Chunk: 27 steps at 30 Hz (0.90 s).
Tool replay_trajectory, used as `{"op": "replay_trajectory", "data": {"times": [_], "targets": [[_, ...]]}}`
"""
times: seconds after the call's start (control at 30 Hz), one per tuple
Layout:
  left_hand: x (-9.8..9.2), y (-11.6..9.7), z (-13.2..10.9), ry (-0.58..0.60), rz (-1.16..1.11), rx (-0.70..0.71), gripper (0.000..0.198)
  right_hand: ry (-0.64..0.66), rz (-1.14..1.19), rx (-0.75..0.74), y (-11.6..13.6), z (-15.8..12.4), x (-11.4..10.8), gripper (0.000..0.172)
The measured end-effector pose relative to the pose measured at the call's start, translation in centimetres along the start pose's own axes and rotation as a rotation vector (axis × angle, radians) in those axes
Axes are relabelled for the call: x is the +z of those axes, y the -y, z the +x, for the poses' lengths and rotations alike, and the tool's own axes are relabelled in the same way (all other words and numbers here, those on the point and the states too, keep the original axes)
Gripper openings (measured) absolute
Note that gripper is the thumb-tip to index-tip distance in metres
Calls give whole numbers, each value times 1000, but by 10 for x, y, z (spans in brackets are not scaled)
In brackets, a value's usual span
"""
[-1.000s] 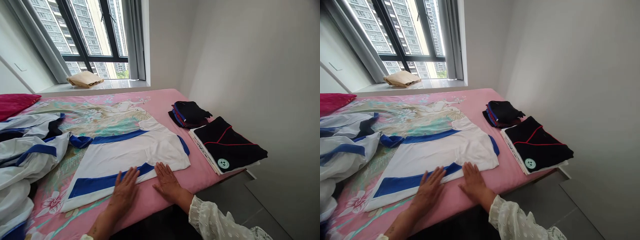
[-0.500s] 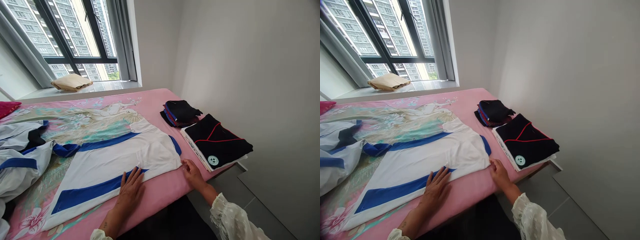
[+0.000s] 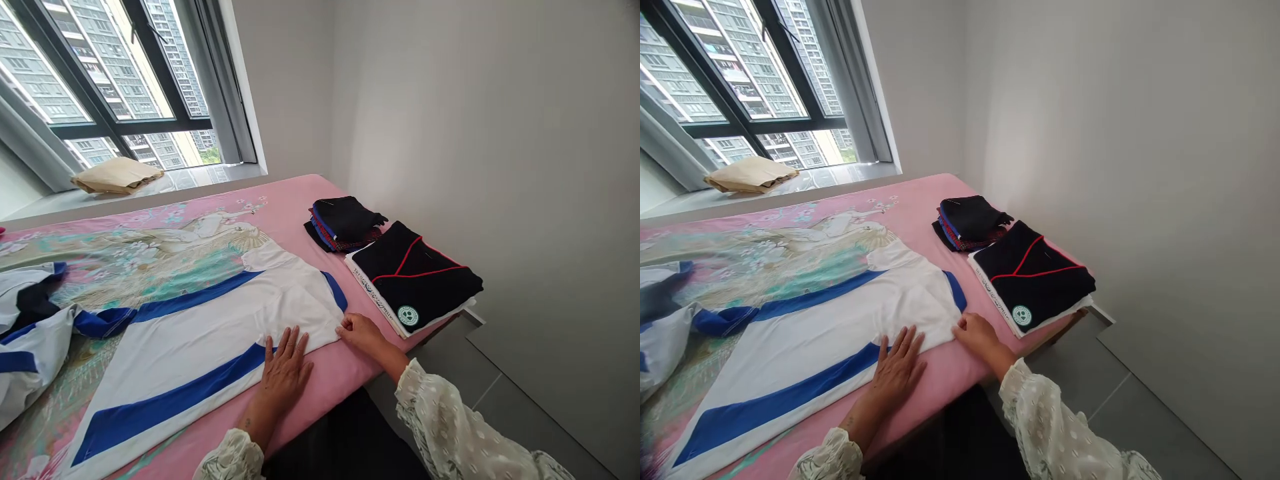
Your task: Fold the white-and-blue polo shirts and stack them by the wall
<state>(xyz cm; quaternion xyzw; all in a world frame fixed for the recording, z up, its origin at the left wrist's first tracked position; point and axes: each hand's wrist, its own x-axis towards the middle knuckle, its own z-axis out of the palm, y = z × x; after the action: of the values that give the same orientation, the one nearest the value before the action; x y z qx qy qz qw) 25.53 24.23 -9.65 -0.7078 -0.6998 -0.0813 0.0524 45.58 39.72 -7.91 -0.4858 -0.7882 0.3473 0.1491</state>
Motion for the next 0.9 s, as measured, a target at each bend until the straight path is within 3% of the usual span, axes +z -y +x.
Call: {"op": "replay_trajectory", "data": {"times": [0.1, 0.17, 0.27, 0.37, 0.43, 0.6, 0.7, 0.8, 0.9], "targets": [[-5, 2, -1, 35, 11, -54, 55, -74, -51, 33, 6, -8, 2, 11], [-8, 3, -2, 52, 31, -147, 61, -154, -75, -24, 11, -18, 4, 9], [-16, 2, 2, 82, 53, -246, 69, -243, -72, -337, 26, -32, 11, 16], [-31, 5, 13, 135, 29, -260, 60, -171, -47, -655, 52, -34, 23, 25], [-40, 11, 21, 149, 6, -273, 50, -110, -46, -742, 70, -25, 34, 30], [-35, 33, 23, 188, -11, -460, 54, 53, -162, -724, 94, 14, 60, 36], [-24, 37, 15, 187, -6, -593, 70, 118, -357, -477, 92, 31, 69, 51], [-23, 36, 14, 183, -25, -678, 80, 67, -455, -299, 92, 37, 71, 61], [-30, 40, 20, 111, -29, -570, 65, 20, -454, -472, 99, 42, 71, 51]]}}
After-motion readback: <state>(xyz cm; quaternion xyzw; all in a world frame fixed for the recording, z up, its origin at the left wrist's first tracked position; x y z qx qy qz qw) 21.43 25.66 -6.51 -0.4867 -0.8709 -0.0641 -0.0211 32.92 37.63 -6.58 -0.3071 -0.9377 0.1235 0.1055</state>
